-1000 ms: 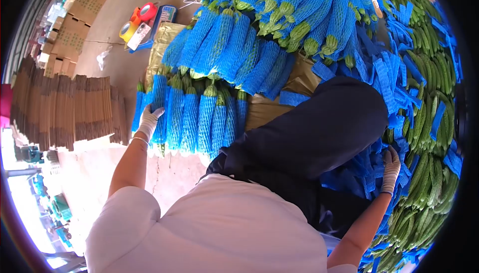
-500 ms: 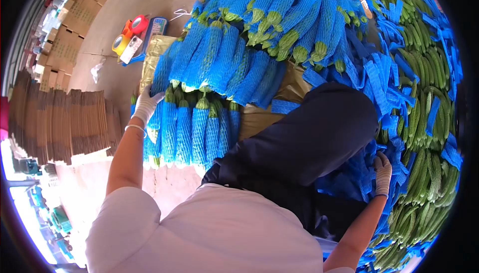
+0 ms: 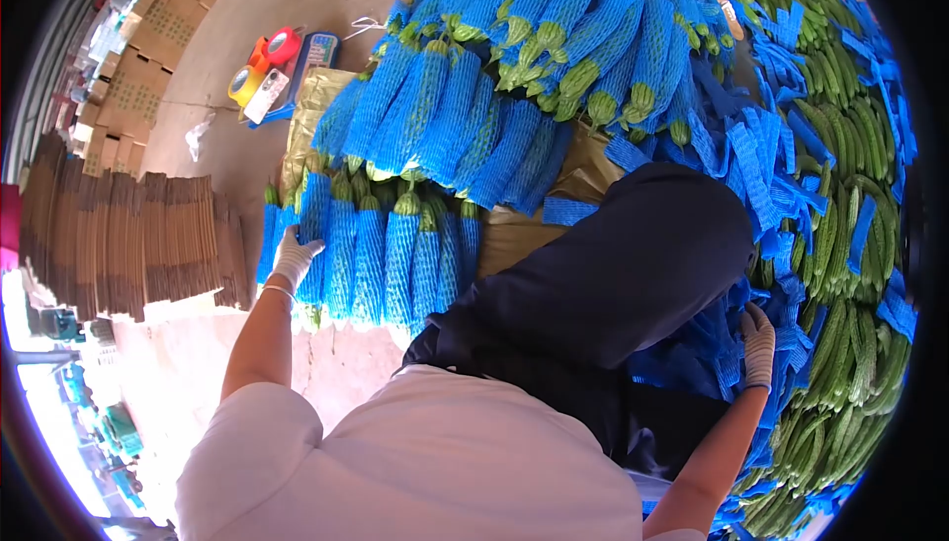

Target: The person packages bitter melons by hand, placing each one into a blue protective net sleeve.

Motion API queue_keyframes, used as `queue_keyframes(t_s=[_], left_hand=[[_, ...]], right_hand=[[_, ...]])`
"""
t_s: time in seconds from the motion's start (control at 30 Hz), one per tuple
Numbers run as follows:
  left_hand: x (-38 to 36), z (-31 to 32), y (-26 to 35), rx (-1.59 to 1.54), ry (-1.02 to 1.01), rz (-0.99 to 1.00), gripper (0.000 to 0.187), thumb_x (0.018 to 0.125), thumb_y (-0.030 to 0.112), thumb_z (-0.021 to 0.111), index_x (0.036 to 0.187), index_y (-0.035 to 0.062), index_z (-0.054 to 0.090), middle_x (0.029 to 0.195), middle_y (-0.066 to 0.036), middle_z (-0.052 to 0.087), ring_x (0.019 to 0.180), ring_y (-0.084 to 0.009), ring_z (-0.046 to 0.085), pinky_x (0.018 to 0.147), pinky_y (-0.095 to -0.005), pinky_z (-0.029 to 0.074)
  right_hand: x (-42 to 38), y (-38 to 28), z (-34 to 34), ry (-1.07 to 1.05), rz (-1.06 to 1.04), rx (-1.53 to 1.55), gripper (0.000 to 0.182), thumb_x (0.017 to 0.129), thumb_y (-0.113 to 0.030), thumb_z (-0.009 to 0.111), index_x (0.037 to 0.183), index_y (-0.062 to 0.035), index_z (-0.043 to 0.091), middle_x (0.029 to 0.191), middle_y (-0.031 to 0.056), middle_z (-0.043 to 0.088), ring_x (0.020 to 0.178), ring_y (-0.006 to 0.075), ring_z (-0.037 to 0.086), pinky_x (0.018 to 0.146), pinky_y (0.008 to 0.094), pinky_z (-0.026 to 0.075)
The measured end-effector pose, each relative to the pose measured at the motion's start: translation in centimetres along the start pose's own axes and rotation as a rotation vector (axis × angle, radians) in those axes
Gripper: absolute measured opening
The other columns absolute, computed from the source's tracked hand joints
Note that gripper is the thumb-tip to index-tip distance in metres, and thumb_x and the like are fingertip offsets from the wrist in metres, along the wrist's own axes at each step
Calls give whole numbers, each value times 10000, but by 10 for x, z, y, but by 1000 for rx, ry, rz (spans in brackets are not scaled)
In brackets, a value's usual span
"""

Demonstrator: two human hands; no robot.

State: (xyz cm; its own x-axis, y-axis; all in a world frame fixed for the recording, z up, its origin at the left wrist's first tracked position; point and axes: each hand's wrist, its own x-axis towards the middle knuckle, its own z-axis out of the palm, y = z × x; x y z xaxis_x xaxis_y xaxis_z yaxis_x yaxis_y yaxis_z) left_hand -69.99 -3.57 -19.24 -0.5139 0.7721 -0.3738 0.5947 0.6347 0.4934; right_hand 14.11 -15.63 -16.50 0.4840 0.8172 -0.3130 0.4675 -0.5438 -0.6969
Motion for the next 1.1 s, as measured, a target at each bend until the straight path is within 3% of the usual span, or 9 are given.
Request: queue_keyframes(t_s=[0.4,0.6,0.63,0.67,0.73,0.77,0.83,0.93,1.1], left_hand=[[37,10,-3,469,-153,-111,775,687,339,773,1303,0,447,1205,-242,582,1122,-366,569,950,-388,451],[7,6,22,496,9,21,807,601,346,778,1243,-61,508,1160,-272,597,1119,-366,571,958,-380,454],[22,0,17,474,-105,10,824,589,364,779,1251,-49,516,1182,-258,592,1145,-352,558,976,-377,442],[12,-5,37,495,25,54,754,582,352,784,1193,-32,566,1146,-238,617,1097,-349,588,938,-384,463],[14,-25,93,394,109,104,537,595,268,783,1025,-18,638,1003,-208,668,926,-336,656,825,-392,502],[36,-35,105,133,54,286,484,614,221,771,1009,-25,637,990,-209,668,874,-302,670,793,-377,510],[65,-50,170,-276,30,361,505,658,117,731,1122,-13,579,926,-117,659,753,-224,633,734,-372,515],[28,-73,308,-646,-291,774,518,775,264,682,1209,30,521,1003,-63,607,899,-194,594,823,-332,490],[-41,-22,473,-1339,-654,847,360,835,111,659,1165,80,518,1146,-112,578,1023,-300,576,905,-443,484]], right_hand=[[-19,-21,5,-54,45,-1,325,879,-77,579,1186,30,589,1057,98,650,912,174,606,829,279,482],[-20,-18,14,-42,-2,-16,304,871,-66,578,1160,24,602,1001,93,666,880,158,611,793,281,486],[-25,-30,11,-41,9,-54,327,856,-95,598,1163,18,604,1023,125,672,927,195,627,829,298,484],[-31,-45,9,-44,23,-95,352,841,-125,618,1166,11,605,1045,156,677,973,232,642,865,315,483],[-31,-44,7,-6,17,-110,363,835,-146,622,1163,9,607,1048,165,676,976,248,645,867,323,484],[-30,-42,9,-18,11,-148,374,830,-168,626,1160,7,609,1051,173,675,978,265,647,870,331,484],[-30,-42,12,3,19,-135,379,828,-180,624,1160,3,609,1053,181,672,982,281,646,871,335,484],[-29,-63,12,-14,-5,-174,389,832,-212,607,1167,-15,606,1055,201,663,992,317,638,874,344,482],[-40,-84,4,-11,17,-242,393,834,-259,596,1172,-59,616,1068,204,654,1024,342,616,897,379,471]])
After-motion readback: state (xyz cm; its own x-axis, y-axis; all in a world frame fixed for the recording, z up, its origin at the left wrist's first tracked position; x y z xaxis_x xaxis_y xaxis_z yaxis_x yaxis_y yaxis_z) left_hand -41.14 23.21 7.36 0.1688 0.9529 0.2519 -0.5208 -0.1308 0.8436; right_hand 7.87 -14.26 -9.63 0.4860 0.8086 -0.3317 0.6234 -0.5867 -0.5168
